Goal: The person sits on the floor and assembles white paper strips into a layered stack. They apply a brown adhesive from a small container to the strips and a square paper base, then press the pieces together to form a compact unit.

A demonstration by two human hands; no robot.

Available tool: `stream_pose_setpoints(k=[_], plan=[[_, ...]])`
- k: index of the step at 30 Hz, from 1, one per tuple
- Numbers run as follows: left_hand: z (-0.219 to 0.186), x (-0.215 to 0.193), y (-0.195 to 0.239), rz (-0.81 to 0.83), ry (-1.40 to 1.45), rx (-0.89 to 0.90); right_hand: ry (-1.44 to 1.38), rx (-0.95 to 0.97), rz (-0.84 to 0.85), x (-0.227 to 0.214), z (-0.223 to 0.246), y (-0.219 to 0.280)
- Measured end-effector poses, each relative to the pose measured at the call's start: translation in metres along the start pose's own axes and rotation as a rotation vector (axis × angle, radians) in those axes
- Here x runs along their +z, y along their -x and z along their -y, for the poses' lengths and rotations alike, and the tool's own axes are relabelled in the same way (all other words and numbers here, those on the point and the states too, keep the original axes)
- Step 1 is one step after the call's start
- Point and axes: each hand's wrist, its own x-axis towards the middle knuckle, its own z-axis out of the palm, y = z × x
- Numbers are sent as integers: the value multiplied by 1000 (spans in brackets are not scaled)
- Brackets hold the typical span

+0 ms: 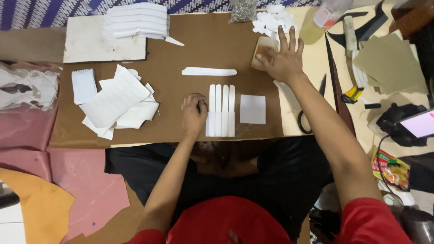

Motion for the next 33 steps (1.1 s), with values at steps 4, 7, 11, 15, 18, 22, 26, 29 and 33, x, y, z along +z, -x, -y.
stream_pose_setpoints(k=[4,7,11,15,18,22,26,29,33], plan=[[2,0,-1,-22,11,5,-63,22,11,15,1,-17],[-1,-2,-2,7,25,-14,-18,82,222,-1,8,-14],[1,0,-1,1,28,2,-140,31,-82,-29,19,15],[-5,-5,-2,-10,26,20,-321,-24,-194,-49,30,40],[-2,-3,-1,-21,14,26,-319,-4,-234,-43,28,44],[1,-3,1,-13,33,30,-345,-47,-194,-58,41,69],[0,-5,-1,45,-23,-6,-485,-127,-116,-32,50,111],[-5,-7,-2,61,-33,-22,-488,-85,79,-16,51,131],[-8,-7,-3,70,-30,-44,-242,-111,136,2,42,137]])
